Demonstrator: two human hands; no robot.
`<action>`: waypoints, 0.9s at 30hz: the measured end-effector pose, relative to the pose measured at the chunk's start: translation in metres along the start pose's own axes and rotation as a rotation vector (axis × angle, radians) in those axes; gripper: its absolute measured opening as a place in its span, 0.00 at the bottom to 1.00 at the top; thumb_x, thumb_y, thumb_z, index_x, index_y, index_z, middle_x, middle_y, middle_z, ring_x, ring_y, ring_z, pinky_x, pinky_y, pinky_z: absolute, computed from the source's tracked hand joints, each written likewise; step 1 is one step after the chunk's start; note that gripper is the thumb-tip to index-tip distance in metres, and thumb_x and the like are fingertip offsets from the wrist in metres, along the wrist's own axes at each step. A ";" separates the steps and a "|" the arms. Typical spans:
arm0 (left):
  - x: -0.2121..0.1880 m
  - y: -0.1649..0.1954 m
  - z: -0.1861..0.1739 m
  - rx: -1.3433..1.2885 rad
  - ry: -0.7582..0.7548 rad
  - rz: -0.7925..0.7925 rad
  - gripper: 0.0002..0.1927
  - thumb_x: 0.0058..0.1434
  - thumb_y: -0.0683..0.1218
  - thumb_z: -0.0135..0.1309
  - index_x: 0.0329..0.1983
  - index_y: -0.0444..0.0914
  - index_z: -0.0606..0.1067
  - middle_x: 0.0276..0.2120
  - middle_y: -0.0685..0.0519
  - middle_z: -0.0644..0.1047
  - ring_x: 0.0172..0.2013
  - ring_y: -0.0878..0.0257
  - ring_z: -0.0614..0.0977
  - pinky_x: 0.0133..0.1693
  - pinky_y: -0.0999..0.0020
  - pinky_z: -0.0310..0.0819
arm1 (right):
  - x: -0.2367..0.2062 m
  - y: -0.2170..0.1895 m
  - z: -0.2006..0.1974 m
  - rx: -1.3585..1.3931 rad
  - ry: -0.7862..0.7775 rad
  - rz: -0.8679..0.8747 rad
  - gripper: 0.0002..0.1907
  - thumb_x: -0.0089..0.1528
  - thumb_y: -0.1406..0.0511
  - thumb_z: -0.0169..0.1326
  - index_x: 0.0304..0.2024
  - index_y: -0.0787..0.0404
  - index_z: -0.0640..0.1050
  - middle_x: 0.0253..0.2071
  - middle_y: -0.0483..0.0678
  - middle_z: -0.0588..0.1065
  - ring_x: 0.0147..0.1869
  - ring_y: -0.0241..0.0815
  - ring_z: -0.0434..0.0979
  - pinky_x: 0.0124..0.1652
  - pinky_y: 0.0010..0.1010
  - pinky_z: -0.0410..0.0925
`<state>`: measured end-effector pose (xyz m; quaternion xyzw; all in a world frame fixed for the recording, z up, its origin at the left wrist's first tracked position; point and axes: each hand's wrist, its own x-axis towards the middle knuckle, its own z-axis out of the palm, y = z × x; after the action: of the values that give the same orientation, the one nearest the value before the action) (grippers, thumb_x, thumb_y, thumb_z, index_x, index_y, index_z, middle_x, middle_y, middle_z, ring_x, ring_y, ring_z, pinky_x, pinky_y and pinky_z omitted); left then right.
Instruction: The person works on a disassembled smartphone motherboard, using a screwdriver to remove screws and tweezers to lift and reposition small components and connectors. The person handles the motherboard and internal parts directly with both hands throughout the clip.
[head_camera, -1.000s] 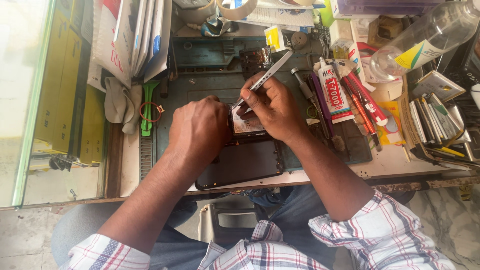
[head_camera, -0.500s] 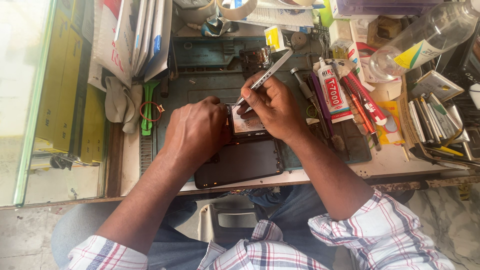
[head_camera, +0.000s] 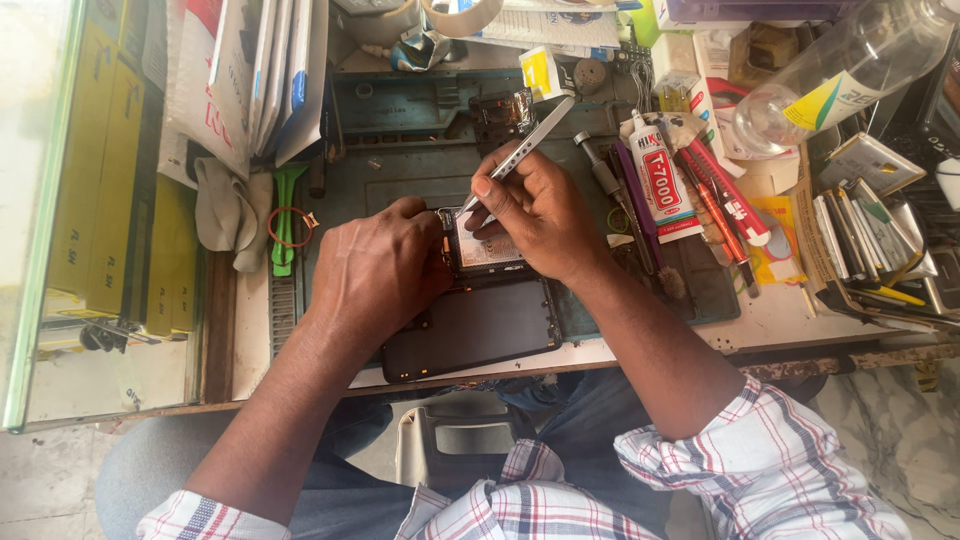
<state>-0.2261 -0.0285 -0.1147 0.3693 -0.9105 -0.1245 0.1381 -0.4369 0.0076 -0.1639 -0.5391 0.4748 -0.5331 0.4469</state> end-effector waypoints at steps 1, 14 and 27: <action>0.000 -0.001 0.000 0.003 0.005 0.003 0.09 0.53 0.48 0.64 0.32 0.40 0.79 0.35 0.51 0.78 0.35 0.49 0.83 0.33 0.52 0.78 | 0.000 0.000 0.000 -0.001 0.003 0.008 0.09 0.71 0.64 0.52 0.49 0.64 0.71 0.37 0.45 0.76 0.41 0.33 0.84 0.40 0.28 0.82; -0.006 -0.007 0.000 -0.106 0.024 -0.019 0.14 0.48 0.49 0.68 0.34 0.41 0.78 0.38 0.53 0.77 0.35 0.50 0.83 0.33 0.53 0.77 | 0.002 -0.004 -0.001 -0.018 -0.007 0.012 0.09 0.72 0.64 0.52 0.48 0.64 0.71 0.38 0.45 0.75 0.42 0.34 0.84 0.40 0.28 0.83; -0.018 -0.024 0.001 -0.477 0.127 -0.074 0.08 0.51 0.41 0.62 0.33 0.36 0.76 0.34 0.51 0.75 0.31 0.58 0.81 0.33 0.64 0.76 | 0.004 0.001 0.000 -0.014 -0.003 0.021 0.11 0.72 0.62 0.53 0.49 0.63 0.71 0.38 0.45 0.75 0.42 0.33 0.84 0.40 0.28 0.82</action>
<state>-0.1992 -0.0321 -0.1266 0.3664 -0.8307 -0.3173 0.2738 -0.4374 0.0034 -0.1642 -0.5381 0.4836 -0.5239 0.4496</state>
